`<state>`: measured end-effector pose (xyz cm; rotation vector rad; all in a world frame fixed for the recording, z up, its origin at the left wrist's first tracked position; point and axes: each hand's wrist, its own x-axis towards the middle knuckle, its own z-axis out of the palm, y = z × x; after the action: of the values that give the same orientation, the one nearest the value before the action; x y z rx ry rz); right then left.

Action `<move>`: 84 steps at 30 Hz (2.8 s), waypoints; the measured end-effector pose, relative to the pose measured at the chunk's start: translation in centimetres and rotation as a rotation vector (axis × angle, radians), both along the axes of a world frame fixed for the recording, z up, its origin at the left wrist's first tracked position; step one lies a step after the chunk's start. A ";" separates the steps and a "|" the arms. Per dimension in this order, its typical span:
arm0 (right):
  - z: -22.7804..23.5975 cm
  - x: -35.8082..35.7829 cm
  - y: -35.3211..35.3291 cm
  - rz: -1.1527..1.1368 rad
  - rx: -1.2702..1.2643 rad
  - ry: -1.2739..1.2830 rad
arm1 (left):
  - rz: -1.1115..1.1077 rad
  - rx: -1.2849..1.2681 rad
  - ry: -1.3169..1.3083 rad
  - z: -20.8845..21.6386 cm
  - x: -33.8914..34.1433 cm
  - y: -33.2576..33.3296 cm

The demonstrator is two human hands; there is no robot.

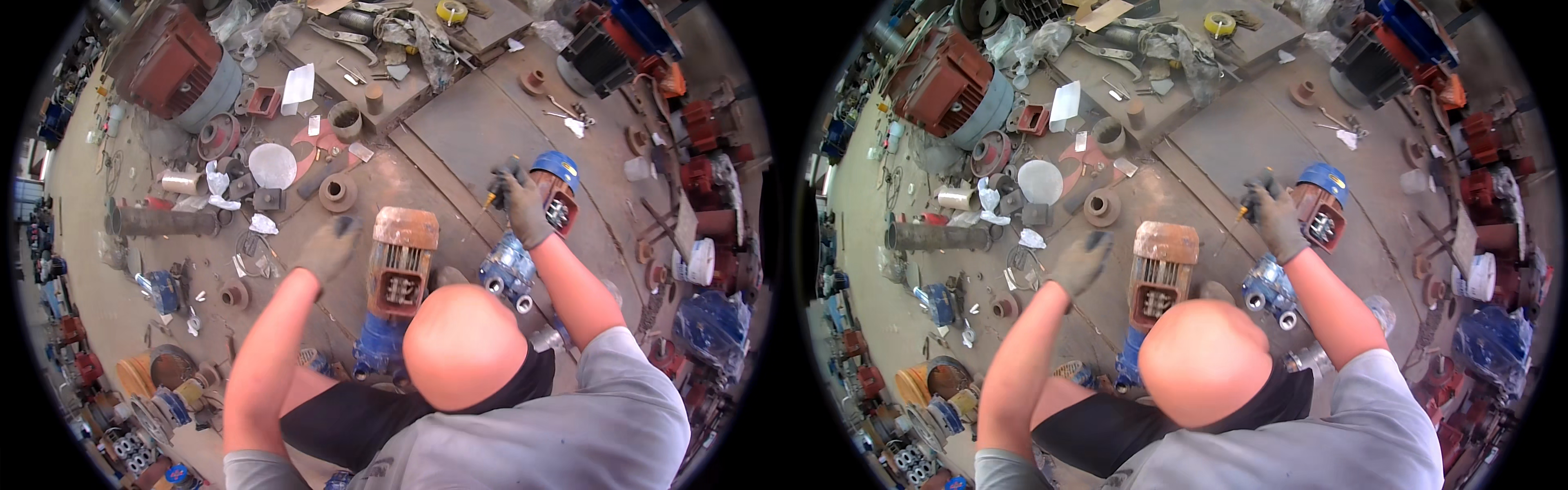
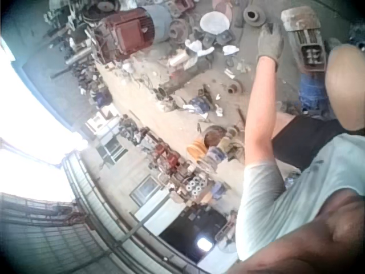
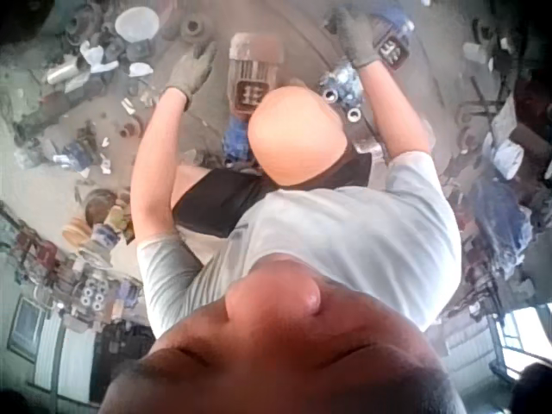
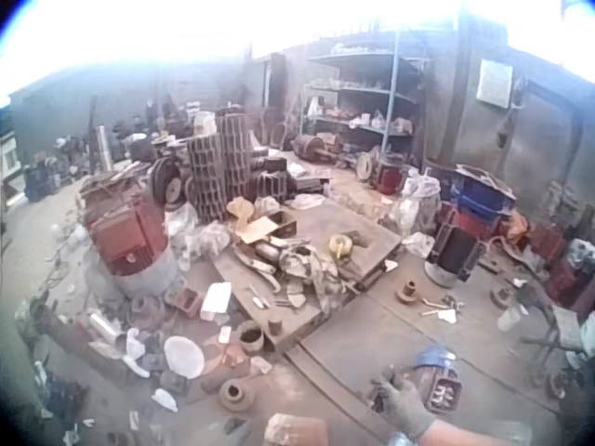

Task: The person is cleaning several blue electric motors in a workshop. They use a screwdriver to remove the end caps and then wipe the motors with a cloth.

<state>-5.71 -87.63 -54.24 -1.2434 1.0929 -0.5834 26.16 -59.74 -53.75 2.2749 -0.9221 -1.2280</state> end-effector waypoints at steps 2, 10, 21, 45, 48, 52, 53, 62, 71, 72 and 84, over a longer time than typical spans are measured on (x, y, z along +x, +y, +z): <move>-3.5 4.4 -2.2 0.050 0.049 -0.041 | -0.010 -0.030 -0.049 -3.3 -1.7 -3.5; -16.6 12.6 -5.9 0.143 0.292 -0.140 | 0.244 0.140 -0.153 -11.5 -2.3 -11.2; -17.9 8.9 -5.4 0.308 0.301 -0.088 | 0.573 0.168 -0.044 -15.2 -8.3 -14.1; -20.2 14.9 -3.5 0.765 -0.009 0.185 | 0.517 0.128 -0.083 -14.5 -8.2 -14.0; -20.1 17.6 -3.9 0.853 -0.178 0.243 | 0.497 0.097 -0.123 -15.6 -8.4 -13.5; -20.1 17.4 -4.0 0.816 -0.134 0.221 | 0.534 0.106 -0.114 -15.5 -8.5 -13.8; -19.5 16.9 -4.3 0.826 -0.113 0.208 | 0.562 0.113 -0.103 -15.3 -8.6 -13.9; -20.6 17.2 -2.1 1.025 -0.213 0.358 | 0.524 0.167 -0.086 -14.5 -8.1 -14.2; -22.8 20.2 -1.3 0.927 -0.112 0.641 | 0.558 0.177 -0.077 -14.5 -8.2 -14.4; -22.9 20.7 -1.3 0.851 -0.108 0.638 | 0.551 0.175 -0.077 -14.6 -8.2 -14.5; -20.4 10.6 -2.0 0.321 0.387 0.160 | 0.528 0.211 -0.070 -14.4 -8.0 -14.8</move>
<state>4.87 -89.65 -74.67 -1.1041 1.0491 -0.0233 18.14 -74.58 -68.11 2.5085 -0.1829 -1.0461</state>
